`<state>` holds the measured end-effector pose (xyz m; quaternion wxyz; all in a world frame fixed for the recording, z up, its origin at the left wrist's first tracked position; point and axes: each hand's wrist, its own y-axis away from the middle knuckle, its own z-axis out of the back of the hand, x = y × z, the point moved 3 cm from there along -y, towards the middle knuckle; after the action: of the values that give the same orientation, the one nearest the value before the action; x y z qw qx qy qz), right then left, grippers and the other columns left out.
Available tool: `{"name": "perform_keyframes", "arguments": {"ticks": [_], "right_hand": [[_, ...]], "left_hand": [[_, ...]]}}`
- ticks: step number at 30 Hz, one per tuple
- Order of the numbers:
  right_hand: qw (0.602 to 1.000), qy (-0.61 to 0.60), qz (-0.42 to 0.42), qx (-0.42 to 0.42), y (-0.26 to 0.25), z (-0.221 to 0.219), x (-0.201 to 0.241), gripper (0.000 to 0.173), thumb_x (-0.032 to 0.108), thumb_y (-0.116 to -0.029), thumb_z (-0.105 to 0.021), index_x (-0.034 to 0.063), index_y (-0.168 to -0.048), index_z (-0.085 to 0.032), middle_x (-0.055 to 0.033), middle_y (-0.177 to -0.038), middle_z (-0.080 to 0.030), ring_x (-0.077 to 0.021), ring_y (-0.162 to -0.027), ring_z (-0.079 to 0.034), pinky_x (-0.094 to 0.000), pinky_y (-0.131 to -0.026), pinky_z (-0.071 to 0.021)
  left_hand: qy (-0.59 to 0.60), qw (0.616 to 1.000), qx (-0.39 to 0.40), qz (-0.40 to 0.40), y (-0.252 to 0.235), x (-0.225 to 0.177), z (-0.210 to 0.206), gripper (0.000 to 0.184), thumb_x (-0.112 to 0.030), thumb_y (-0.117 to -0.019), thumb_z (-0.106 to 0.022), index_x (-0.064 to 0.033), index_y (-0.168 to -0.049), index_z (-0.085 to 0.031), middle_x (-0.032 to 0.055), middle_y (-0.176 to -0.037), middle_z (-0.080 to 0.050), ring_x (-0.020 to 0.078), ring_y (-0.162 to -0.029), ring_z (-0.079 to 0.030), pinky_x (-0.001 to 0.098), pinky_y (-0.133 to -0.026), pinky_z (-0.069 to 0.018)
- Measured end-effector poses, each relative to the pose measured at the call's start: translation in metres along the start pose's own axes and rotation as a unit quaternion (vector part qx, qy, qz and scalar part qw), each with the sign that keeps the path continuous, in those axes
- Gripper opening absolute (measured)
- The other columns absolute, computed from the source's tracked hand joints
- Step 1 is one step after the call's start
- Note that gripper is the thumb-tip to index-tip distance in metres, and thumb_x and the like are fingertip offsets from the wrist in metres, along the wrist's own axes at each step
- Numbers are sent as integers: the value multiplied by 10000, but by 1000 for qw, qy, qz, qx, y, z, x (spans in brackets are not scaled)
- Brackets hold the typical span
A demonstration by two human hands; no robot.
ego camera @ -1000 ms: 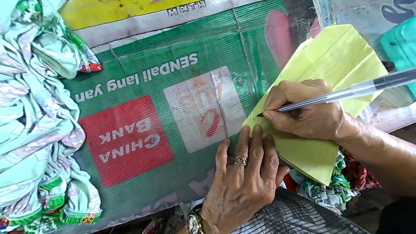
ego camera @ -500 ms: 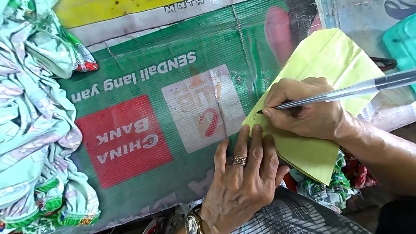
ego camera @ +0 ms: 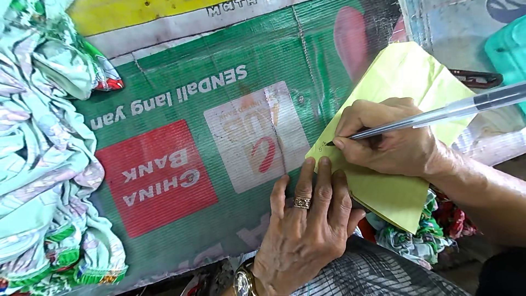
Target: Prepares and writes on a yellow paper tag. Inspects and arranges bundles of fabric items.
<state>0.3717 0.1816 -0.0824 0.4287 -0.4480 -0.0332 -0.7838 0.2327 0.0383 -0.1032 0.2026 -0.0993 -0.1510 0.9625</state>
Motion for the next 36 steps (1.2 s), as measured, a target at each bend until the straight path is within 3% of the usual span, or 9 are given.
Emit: {"name": "perform_keyframes", "arguments": {"ticks": [10, 18, 30, 36], "right_hand": [[1000, 20, -10, -9, 0, 0, -1, 89, 65, -879, -626, 48, -794, -606, 28, -700, -583, 59, -602, -498, -89, -503, -386], [999, 31, -13, -16, -1, 1, -2, 86, 49, -888, -605, 36, -805, -587, 21, -708, -565, 72, -604, -458, -76, -509, -343], [999, -7, -31, -41, 0, 13, -8, 72, 71, -916, -621, 29, -858, -617, 24, -767, -622, 81, -643, -520, -71, -536, -404], [999, -2, -31, -16, 1, 11, -10, 73, 74, -902, -615, 40, -838, -618, 36, -746, -598, 85, -628, -480, -72, -523, -366]], "left_hand": [[0, 1000, 2, -4, 0, 0, 0, 586, -590, -1014, -477, -128, -1308, -685, 124, -1336, -685, 318, -1284, -598, 530, -1009, -404], [-2, 1000, 4, -3, 0, 0, 0, 590, -587, -1016, -474, -119, -1309, -684, 126, -1340, -683, 315, -1286, -597, 532, -1021, -398], [-4, 1000, 3, -3, 0, 0, 0, 585, -593, -1018, -469, -134, -1312, -682, 126, -1342, -680, 315, -1294, -590, 526, -1017, -400], [3, 1000, 2, 0, 0, 0, 0, 585, -589, -1018, -473, -127, -1307, -685, 130, -1331, -686, 315, -1285, -596, 524, -1014, -402]]}}
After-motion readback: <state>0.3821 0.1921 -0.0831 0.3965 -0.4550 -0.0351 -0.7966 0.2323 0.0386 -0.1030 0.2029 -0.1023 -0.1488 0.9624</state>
